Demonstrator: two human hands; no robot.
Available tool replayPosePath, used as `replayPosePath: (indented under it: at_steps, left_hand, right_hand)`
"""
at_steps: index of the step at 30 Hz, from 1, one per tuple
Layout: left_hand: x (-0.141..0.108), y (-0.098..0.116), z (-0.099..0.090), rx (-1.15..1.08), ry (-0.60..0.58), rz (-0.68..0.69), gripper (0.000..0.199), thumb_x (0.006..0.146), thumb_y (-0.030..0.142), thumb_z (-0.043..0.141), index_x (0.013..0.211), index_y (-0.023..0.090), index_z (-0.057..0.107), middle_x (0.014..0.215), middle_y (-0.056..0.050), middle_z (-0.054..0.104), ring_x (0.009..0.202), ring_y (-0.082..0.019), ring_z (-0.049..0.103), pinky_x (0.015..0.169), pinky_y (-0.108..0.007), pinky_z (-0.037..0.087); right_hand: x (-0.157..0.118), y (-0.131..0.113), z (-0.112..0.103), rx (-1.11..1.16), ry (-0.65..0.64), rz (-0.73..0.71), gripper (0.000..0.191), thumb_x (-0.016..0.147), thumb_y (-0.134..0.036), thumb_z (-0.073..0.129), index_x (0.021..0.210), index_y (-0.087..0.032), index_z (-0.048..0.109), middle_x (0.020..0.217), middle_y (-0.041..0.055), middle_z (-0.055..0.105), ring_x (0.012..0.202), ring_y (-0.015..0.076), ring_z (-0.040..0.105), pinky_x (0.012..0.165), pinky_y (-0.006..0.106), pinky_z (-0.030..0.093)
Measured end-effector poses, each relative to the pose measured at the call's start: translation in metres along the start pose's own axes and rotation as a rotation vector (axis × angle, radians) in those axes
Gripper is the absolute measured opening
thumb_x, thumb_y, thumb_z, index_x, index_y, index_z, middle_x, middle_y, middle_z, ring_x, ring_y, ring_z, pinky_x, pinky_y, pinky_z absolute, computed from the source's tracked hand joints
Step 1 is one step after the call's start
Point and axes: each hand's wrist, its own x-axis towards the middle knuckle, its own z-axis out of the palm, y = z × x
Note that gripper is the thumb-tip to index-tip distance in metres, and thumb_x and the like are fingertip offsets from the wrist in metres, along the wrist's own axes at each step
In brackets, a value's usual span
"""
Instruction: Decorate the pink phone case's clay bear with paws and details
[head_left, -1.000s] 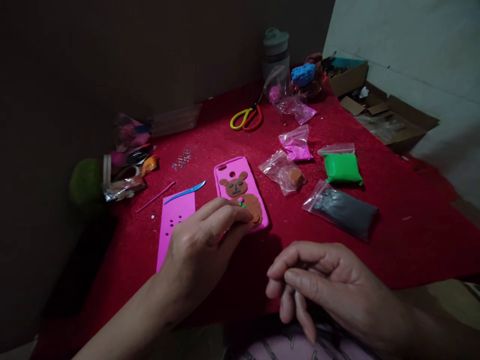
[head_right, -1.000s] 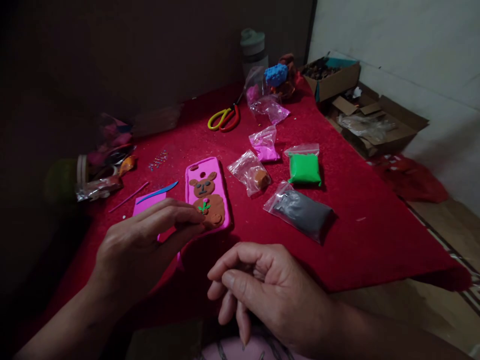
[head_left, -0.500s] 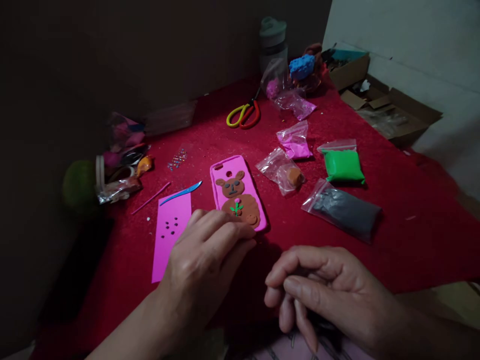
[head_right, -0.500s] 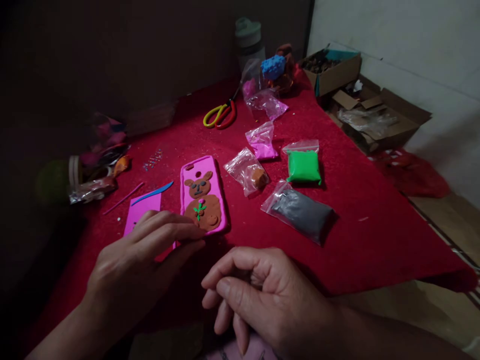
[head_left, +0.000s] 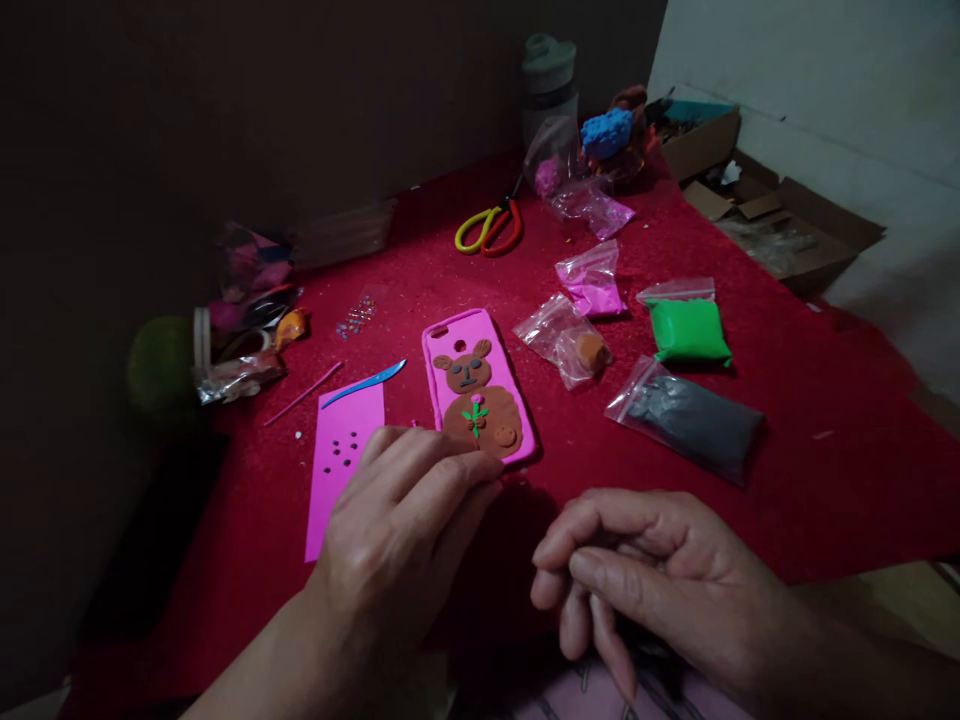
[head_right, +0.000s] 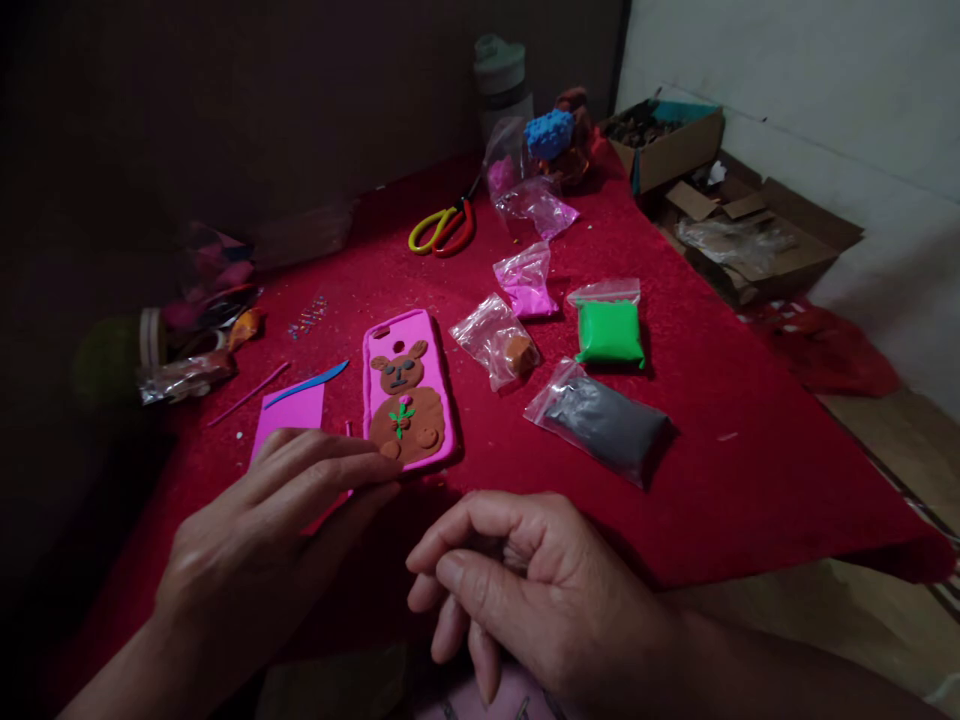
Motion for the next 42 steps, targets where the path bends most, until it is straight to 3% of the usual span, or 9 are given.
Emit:
replayPosePath:
  at_steps: [11,20,33,39,42]
  left_hand:
    - [0.014,-0.008,0.005,-0.023,-0.078,-0.034,0.008,0.087,0.011,0.061,0.089,0.016,0.066,0.081,-0.001,0.069,0.074,-0.012,0.063,0.071,-0.023,0.047]
    - [0.019,-0.013,0.012,-0.001,-0.078,-0.019,0.010,0.086,0.012,0.064,0.087,0.021,0.069,0.084,0.000,0.068,0.075,-0.012,0.063,0.071,-0.027,0.044]
    - [0.020,-0.013,0.017,0.003,-0.088,-0.015,0.008,0.089,0.018,0.061,0.089,0.022,0.068,0.085,-0.001,0.068,0.078,-0.015,0.062,0.069,-0.028,0.045]
    - [0.015,-0.013,-0.008,-0.098,-0.032,-0.149,0.008,0.087,0.019,0.065,0.089,0.026,0.067,0.087,0.004,0.067,0.078,-0.012,0.063,0.071,-0.024,0.049]
    - [0.011,-0.017,-0.028,-0.320,0.053,-0.249,0.009,0.087,0.019,0.064,0.086,0.028,0.067,0.084,0.007,0.067,0.080,-0.011,0.064,0.067,-0.021,0.050]
  right_hand:
    - [-0.002,0.004,-0.003,0.029,-0.011,0.000,0.030,0.090,-0.044,0.059,0.095,-0.015,0.060,0.081,0.0037,0.065,0.048,0.0028,0.053,0.044,0.013,0.041]
    - [0.001,-0.004,0.003,0.075,-0.009,0.070,0.048,0.077,-0.061,0.066,0.086,-0.015,0.056,0.076,0.0026,0.060,0.047,0.0019,0.049,0.043,0.012,0.038]
    - [0.002,0.000,0.001,0.026,-0.023,-0.017,0.022,0.082,-0.038,0.061,0.082,-0.016,0.060,0.071,0.0023,0.059,0.048,0.0034,0.049,0.044,0.013,0.037]
    - [0.002,-0.002,0.003,0.010,0.010,0.066,0.031,0.079,-0.046,0.063,0.085,-0.017,0.057,0.075,0.0030,0.061,0.044,0.0027,0.047,0.042,0.014,0.036]
    - [0.004,-0.003,0.006,-0.247,0.062,-0.003,0.024,0.086,-0.040,0.055,0.088,-0.017,0.060,0.073,0.0031,0.062,0.048,0.0060,0.049,0.044,0.017,0.039]
